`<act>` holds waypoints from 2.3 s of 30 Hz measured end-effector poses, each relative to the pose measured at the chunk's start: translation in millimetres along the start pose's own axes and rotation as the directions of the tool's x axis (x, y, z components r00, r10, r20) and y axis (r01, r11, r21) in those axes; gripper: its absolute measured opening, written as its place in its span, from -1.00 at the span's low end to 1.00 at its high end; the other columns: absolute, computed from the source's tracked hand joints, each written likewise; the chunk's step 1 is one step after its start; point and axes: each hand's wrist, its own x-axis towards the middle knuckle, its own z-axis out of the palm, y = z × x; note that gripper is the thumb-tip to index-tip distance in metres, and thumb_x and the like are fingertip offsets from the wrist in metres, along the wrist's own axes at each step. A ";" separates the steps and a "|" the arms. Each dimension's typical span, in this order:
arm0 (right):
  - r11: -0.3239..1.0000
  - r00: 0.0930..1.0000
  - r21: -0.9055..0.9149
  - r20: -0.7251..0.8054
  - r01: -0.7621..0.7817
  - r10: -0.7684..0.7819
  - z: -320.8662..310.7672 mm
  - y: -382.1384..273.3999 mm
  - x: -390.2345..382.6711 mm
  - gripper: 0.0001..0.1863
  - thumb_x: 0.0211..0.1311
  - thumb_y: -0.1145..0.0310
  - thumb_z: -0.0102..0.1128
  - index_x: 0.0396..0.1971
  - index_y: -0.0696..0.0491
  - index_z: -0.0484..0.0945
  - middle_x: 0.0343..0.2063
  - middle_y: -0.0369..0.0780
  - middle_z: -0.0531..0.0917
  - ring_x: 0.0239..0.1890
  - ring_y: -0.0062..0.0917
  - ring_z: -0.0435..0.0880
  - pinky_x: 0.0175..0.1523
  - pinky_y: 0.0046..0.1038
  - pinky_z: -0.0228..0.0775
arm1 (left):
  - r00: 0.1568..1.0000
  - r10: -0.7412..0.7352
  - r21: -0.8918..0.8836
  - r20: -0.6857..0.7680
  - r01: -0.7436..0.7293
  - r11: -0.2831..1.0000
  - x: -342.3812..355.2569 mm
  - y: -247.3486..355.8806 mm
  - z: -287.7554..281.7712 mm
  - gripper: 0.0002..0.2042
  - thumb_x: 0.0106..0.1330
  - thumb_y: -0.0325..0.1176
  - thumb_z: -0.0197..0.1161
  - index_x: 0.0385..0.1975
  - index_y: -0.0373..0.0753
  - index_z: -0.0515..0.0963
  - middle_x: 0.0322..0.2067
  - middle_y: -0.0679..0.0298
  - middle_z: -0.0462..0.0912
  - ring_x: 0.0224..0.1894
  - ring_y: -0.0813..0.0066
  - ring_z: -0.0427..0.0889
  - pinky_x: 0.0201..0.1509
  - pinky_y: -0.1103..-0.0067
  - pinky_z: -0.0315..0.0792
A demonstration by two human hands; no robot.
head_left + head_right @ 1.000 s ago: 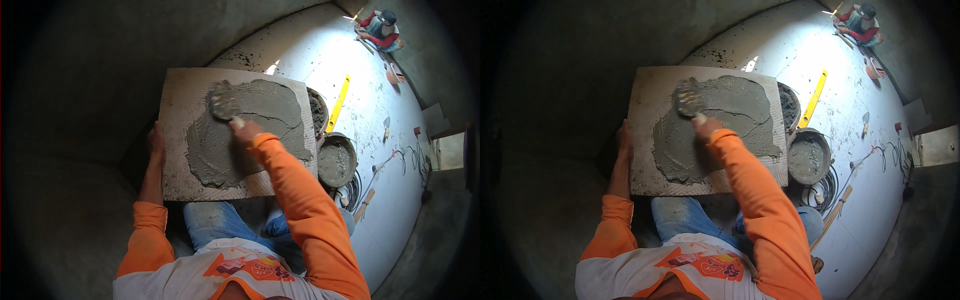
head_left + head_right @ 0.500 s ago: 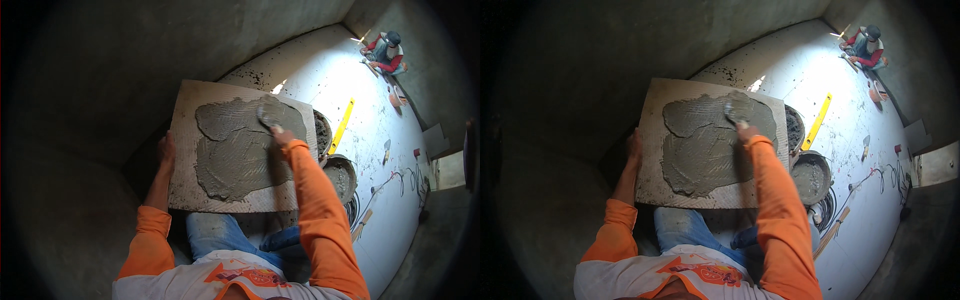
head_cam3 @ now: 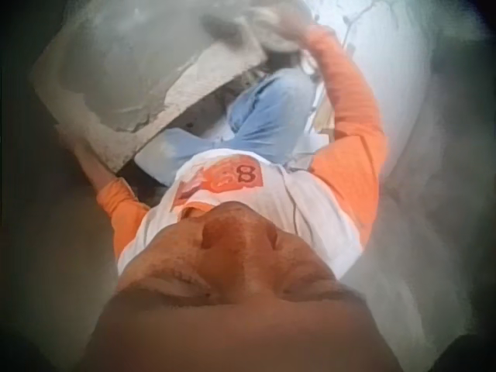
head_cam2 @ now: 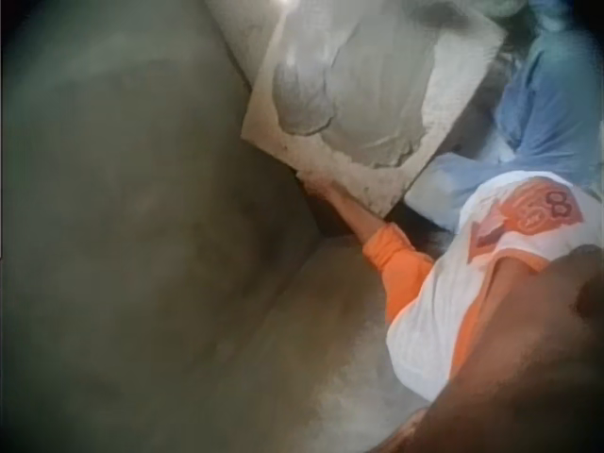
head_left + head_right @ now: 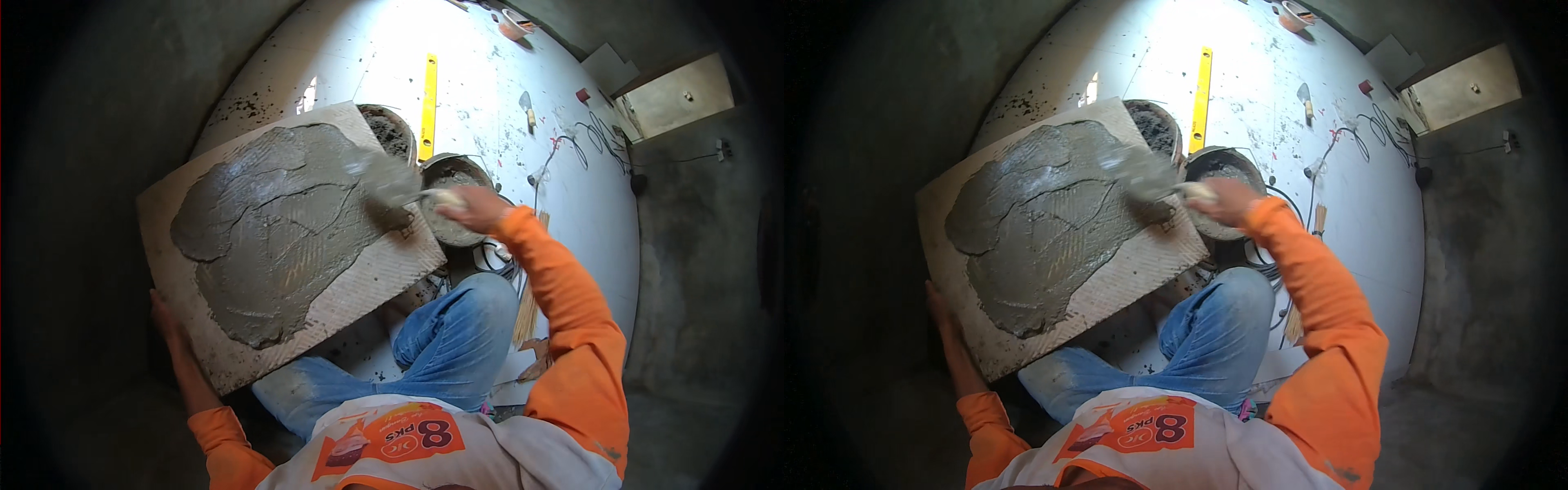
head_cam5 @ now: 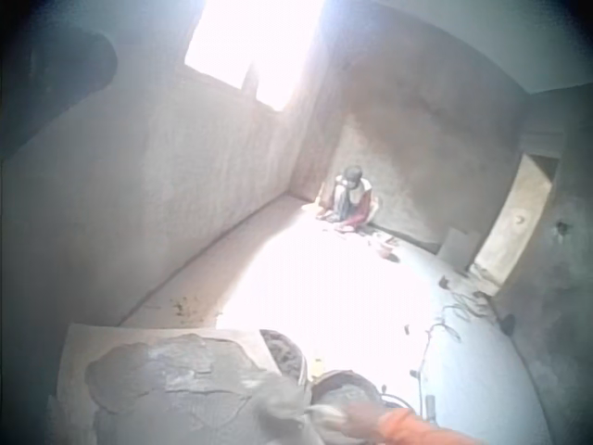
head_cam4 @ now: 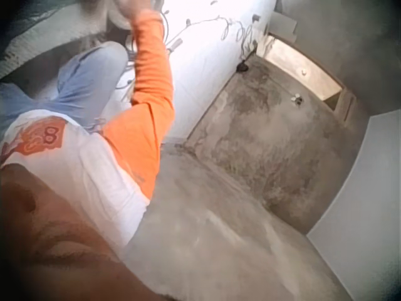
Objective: The person applies mortar to the back of a tile with a trowel, then places the tile onto the floor. They press the tile down by hand and wipe the surface with a cloth.
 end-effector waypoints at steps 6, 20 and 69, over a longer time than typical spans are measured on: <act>0.803 0.863 -0.321 -0.241 -0.503 0.444 -42.4 152.9 -72.4 -0.56 0.11 0.03 0.16 -0.26 0.13 0.41 -0.39 0.03 0.61 -0.32 -0.13 0.62 -0.23 -0.22 0.42 | 1.000 0.018 0.009 0.024 -0.018 1.000 -0.4 -0.9 23.1 -0.40 0.36 -0.03 -0.07 0.14 -0.51 0.25 0.17 0.13 0.30 0.20 0.39 0.26 0.29 0.53 0.03; 0.604 0.982 -0.781 -0.062 -0.157 0.176 -47.3 205.6 34.5 -0.79 0.12 0.33 0.04 -0.39 -0.01 0.67 -0.39 -0.24 0.69 -0.29 -0.36 0.68 -0.32 -0.27 0.53 | 0.993 0.028 -0.002 0.111 -0.028 1.000 -30.6 2.6 61.4 -0.42 0.38 -0.09 -0.09 0.15 -0.53 0.22 0.19 0.13 0.27 0.20 0.38 0.25 0.29 0.53 0.04; 0.852 0.853 0.142 -0.068 -0.505 0.517 94.3 181.1 -37.5 -0.51 0.03 0.10 0.14 -0.21 0.25 0.52 -0.27 0.19 0.56 -0.12 0.05 0.53 0.00 -0.16 0.38 | 0.994 0.109 0.031 0.022 -0.109 0.994 -17.7 11.7 29.6 -0.41 0.36 -0.03 -0.06 0.12 -0.51 0.27 0.16 0.13 0.33 0.18 0.35 0.30 0.26 0.52 0.08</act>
